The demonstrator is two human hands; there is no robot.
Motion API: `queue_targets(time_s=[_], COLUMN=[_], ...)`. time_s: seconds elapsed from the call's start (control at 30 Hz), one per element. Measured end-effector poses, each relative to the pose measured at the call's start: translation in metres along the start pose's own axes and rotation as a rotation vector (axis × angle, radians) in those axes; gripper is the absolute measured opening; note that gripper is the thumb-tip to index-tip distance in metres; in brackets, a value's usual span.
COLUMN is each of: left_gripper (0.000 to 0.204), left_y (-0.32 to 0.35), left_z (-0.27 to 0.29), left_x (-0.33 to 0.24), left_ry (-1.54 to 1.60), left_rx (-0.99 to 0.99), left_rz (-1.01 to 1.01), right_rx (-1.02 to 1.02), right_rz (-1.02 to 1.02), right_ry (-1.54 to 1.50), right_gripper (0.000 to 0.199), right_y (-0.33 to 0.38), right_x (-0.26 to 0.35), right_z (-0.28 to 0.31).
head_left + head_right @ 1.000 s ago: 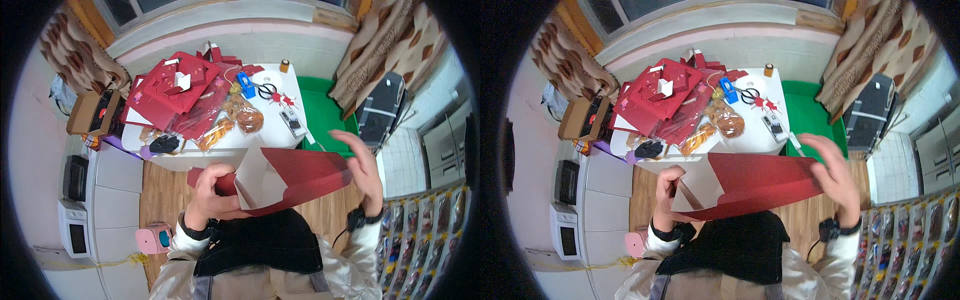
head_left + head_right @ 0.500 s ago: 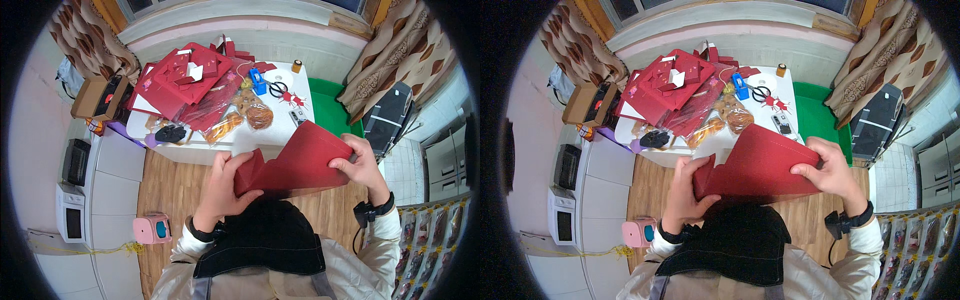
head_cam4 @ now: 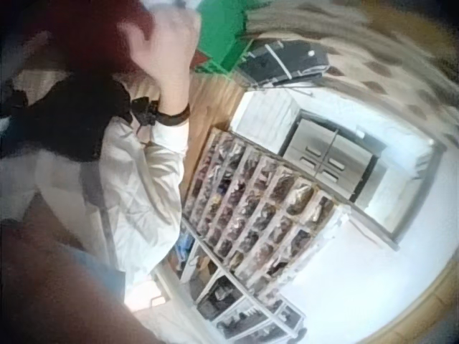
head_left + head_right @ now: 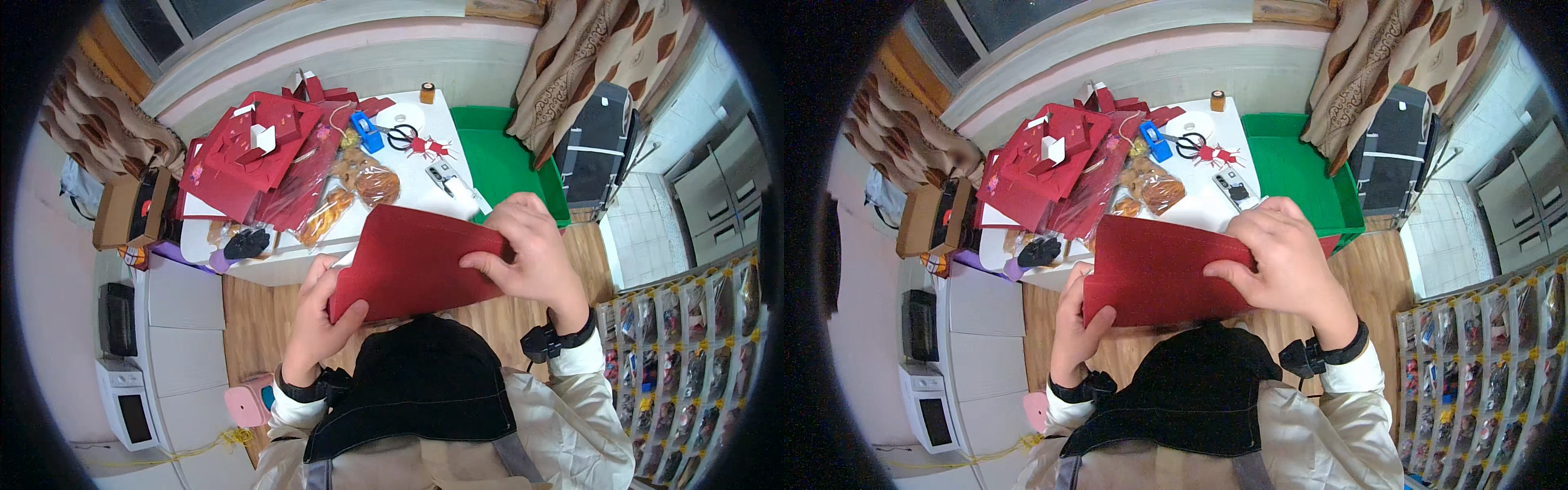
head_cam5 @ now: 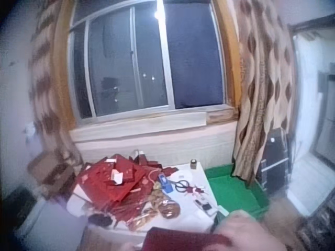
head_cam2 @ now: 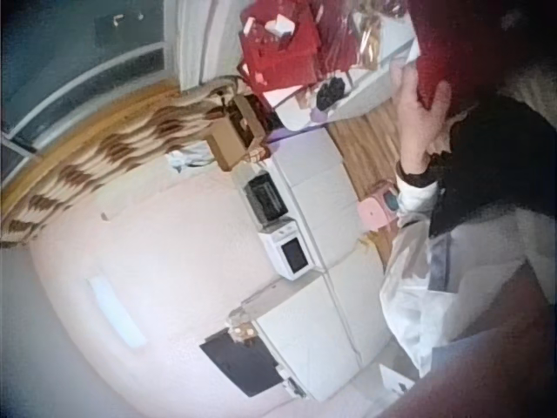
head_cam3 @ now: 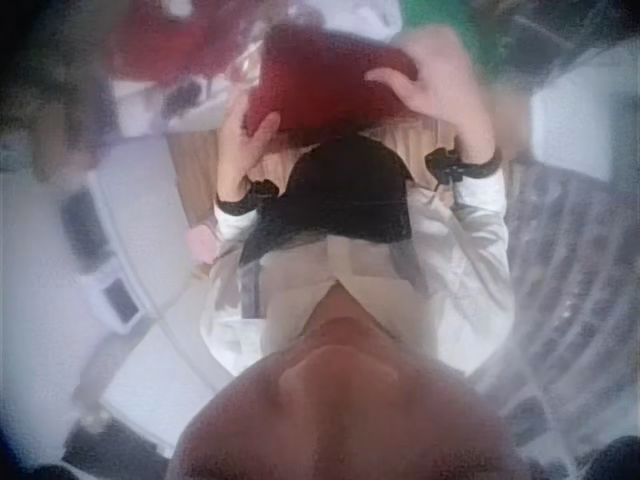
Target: The person folds red paper sheets into box shapes, aligns edges, and applies adhesive tape to secure the folds. They handle multiple red paper pieces and a roll of tape while working at a cluttered table.
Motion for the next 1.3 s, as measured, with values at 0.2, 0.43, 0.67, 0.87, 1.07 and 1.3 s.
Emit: queue_targets(time_s=[0.2,0.43,0.67,0.87,1.07,1.3], left_gripper=[0.034,0.074,0.062,0.061,0.064,0.065], left_y=[-0.001,0.051,0.054,0.064,0.085,0.102], left_z=[0.011,0.068,0.086,0.086,0.086,0.089], left_x=[-0.004,0.072,0.09,0.099,0.11,0.128], left_ry=[0.016,0.396,0.728,0.676,0.711,0.706], left_rx=[-0.1,-0.521,-0.536,-0.54,-0.544,-0.588], left_rz=[-0.146,0.06,-0.005,0.012,-0.004,0.043], right_rx=[-0.174,-0.788,-0.673,-0.508,-0.429,-0.608], right_rz=[-0.095,-0.553,-0.602,-0.501,-0.807,-0.585], right_ry=[0.145,-0.19,-0.763,-0.886,-0.467,-0.993], right_gripper=[0.057,0.056,0.073,0.06,0.04,0.049], right_y=[0.025,0.153,0.121,0.101,0.102,0.09], right_x=[-0.012,-0.084,-0.062,-0.055,-0.058,-0.065], right_z=[0.016,0.026,0.013,0.014,0.005,0.004])
Point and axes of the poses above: each hand's wrist, its own y-axis away from the middle knuckle, its own z-axis out of the back of the hand, x = y × z, the point moved 5 cm from there along -y, towards the middle knuckle, and after that the axes turned 3 degrees about -x, right-handed, at the moved point
